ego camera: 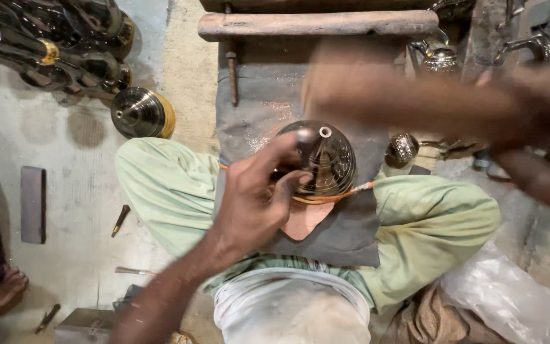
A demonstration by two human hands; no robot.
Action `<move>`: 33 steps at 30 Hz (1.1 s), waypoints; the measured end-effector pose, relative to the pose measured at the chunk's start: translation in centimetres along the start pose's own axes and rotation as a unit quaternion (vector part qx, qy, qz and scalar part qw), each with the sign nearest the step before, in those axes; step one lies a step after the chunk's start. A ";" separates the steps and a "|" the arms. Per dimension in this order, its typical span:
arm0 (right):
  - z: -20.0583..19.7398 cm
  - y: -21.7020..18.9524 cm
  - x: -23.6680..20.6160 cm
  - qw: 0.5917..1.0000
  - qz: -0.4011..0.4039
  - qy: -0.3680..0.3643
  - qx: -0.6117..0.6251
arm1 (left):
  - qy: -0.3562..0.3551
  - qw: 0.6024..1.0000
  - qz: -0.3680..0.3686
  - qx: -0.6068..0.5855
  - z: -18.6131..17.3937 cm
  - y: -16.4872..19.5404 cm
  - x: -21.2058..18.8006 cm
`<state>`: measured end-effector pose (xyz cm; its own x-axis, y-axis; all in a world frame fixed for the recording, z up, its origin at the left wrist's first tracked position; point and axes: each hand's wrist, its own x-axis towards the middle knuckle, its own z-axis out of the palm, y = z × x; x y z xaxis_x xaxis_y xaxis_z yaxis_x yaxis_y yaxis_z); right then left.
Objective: The person sits cross-legged with a sandbag on their lap and hammers a brass bell-shaped object with a punch and wooden mallet, working the metal surface. They reposition and rotate the brass piece on the sandbag between hammering passes and continue striking around its surface.
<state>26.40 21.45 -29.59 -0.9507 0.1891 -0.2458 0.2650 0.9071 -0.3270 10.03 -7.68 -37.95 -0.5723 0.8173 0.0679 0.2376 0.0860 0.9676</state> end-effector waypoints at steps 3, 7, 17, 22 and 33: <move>-3.1 -2.2 3.8 0.991 -0.091 0.003 -0.102 | 0.107 0.991 -0.048 -0.066 1.5 -0.1 -1.4; -5.0 -5.8 6.2 0.964 -0.194 0.049 -0.177 | 0.169 0.977 -0.084 -0.102 2.5 -0.6 -2.5; -4.1 -6.0 3.7 0.953 -0.063 -0.034 -0.293 | 0.123 0.989 -0.049 -0.068 0.1 -2.1 -1.8; 3.2 -5.3 -1.7 0.974 0.194 0.101 0.065 | -0.019 0.956 -0.069 -0.284 -3.9 -3.1 1.3; 10.4 -4.3 -9.3 0.913 0.324 0.174 0.180 | -0.265 0.957 0.115 0.009 -3.7 -0.5 5.2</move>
<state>35.73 11.90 -35.38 -0.5536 0.8058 -0.2100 0.7655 0.3933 -0.5092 4.07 -5.56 -37.16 -0.0252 0.9897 0.1411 0.3258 -0.1253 0.9371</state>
